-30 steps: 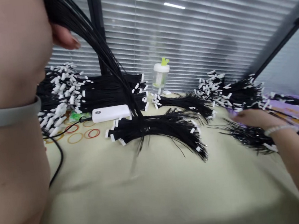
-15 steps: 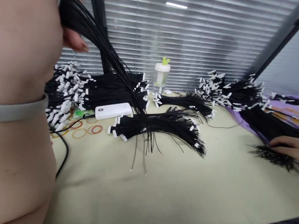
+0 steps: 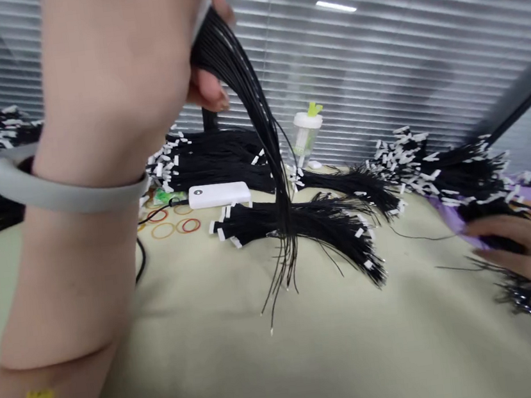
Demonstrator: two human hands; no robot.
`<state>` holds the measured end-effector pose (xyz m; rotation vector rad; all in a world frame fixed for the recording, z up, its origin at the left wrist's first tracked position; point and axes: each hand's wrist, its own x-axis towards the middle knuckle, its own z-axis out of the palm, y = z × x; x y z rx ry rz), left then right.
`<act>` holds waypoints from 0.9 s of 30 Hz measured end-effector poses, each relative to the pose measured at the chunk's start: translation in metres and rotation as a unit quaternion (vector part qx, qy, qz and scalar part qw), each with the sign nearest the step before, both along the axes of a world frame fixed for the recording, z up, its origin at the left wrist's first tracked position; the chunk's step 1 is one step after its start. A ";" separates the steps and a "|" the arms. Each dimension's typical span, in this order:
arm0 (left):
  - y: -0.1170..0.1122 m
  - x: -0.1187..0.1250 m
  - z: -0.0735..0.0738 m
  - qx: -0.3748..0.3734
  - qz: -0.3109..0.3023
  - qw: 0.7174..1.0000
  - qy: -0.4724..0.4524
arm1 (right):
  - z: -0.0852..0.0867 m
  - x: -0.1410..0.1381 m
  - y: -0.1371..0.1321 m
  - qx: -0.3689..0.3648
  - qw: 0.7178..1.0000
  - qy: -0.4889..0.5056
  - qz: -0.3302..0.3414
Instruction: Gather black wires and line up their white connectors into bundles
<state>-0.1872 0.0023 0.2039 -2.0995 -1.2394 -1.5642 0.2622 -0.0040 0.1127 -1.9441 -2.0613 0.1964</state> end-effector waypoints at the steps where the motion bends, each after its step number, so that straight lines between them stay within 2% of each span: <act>1: -0.002 0.004 0.000 0.010 -0.073 0.997 -0.018 | 0.007 -0.030 -0.003 0.017 1.000 0.006 0.020; 3: -0.008 0.013 -0.001 -0.034 -0.170 0.983 -0.063 | 0.020 -0.093 -0.012 0.051 0.992 0.063 0.094; 4: -0.010 0.018 -0.001 -0.080 -0.183 0.976 -0.087 | 0.024 -0.124 -0.017 0.062 0.981 0.103 0.154; 6: -0.016 0.027 -0.001 -0.161 -0.204 0.958 -0.119 | 0.024 -0.176 -0.022 0.040 0.938 0.185 0.289; 7: -0.019 0.032 -0.001 -0.184 -0.207 0.953 -0.124 | 0.021 -0.197 -0.022 0.023 0.922 0.203 0.328; 8: -0.021 0.036 -0.001 -0.199 -0.210 0.950 -0.121 | 0.017 -0.214 -0.019 0.006 0.910 0.225 0.348; 10: -0.025 0.041 -0.002 -0.207 -0.199 0.951 -0.114 | 0.008 -0.233 -0.012 -0.025 0.904 0.284 0.319; 11: -0.025 0.041 -0.002 -0.209 -0.192 0.952 -0.110 | 0.006 -0.236 -0.008 -0.032 0.908 0.280 0.310; 14: -0.027 0.039 -0.002 -0.249 -0.200 0.944 -0.081 | 0.011 -0.218 -0.004 -0.024 0.928 0.246 0.279; 18: -0.035 0.036 0.001 -0.326 -0.231 0.916 -0.017 | 0.035 -0.164 -0.020 0.001 0.952 0.154 0.265; 19: -0.039 0.037 0.003 -0.323 -0.220 0.920 -0.008 | 0.041 -0.151 -0.026 0.034 0.964 0.094 0.248; 21: -0.045 0.040 0.006 -0.287 -0.178 0.941 -0.006 | 0.051 -0.128 -0.036 0.053 0.974 0.052 0.213; 22: -0.047 0.043 0.007 -0.268 -0.159 0.950 -0.010 | 0.053 -0.118 -0.040 0.047 0.980 0.029 0.189; 24: -0.048 0.049 0.003 -0.267 -0.149 0.952 -0.013 | 0.050 -0.100 -0.046 -0.023 0.987 -0.006 0.162; 25: -0.046 0.053 -0.002 -0.299 -0.165 0.940 -0.004 | 0.045 -0.091 -0.047 -0.070 0.984 -0.025 0.162; 27: -0.040 0.060 -0.023 -0.413 -0.220 0.883 0.025 | 0.030 -0.074 -0.047 -0.128 0.973 -0.064 0.182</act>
